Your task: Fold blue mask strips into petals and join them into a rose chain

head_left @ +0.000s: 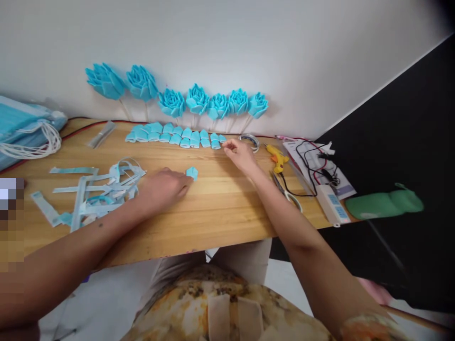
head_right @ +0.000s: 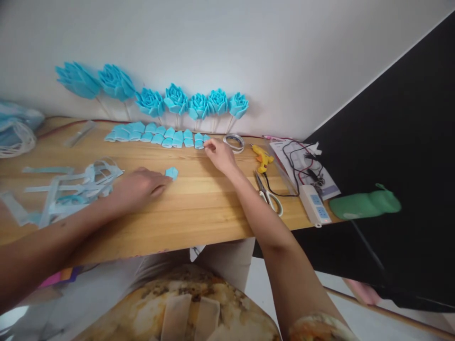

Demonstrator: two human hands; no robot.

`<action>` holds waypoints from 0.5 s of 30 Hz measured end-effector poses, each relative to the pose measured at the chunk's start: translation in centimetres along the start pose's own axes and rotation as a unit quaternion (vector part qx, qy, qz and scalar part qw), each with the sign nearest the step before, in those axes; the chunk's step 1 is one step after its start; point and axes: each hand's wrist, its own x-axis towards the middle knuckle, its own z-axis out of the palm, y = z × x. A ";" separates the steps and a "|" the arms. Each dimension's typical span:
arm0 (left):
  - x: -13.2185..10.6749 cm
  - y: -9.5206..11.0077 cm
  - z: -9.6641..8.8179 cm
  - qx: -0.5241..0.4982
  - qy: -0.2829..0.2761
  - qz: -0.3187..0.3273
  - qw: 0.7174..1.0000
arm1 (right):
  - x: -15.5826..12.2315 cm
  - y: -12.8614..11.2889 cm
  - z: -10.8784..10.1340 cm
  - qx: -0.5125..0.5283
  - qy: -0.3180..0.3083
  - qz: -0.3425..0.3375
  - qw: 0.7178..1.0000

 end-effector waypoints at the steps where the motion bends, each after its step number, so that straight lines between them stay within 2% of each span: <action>1: 0.0 0.1 -0.1 0.016 -0.013 -0.007 1.000 | 0.6 0.5 0.7 -0.037 -0.003 -0.020 0.999; 4: 0.2 0.5 -0.5 0.058 -0.050 -0.027 0.997 | 1.5 1.1 1.9 -0.139 0.001 -0.074 0.988; 7: 0.3 0.7 -0.6 0.067 -0.064 -0.037 0.995 | 2.1 0.9 2.8 -0.190 0.013 -0.080 0.978; 11: 0.3 0.6 -0.4 0.059 -0.069 -0.036 0.995 | 2.5 0.9 3.3 -0.191 0.005 -0.065 0.980; 15: 0.2 0.6 -0.4 0.062 -0.067 -0.033 0.995 | 1.4 0.9 2.7 -0.161 -0.010 -0.042 0.986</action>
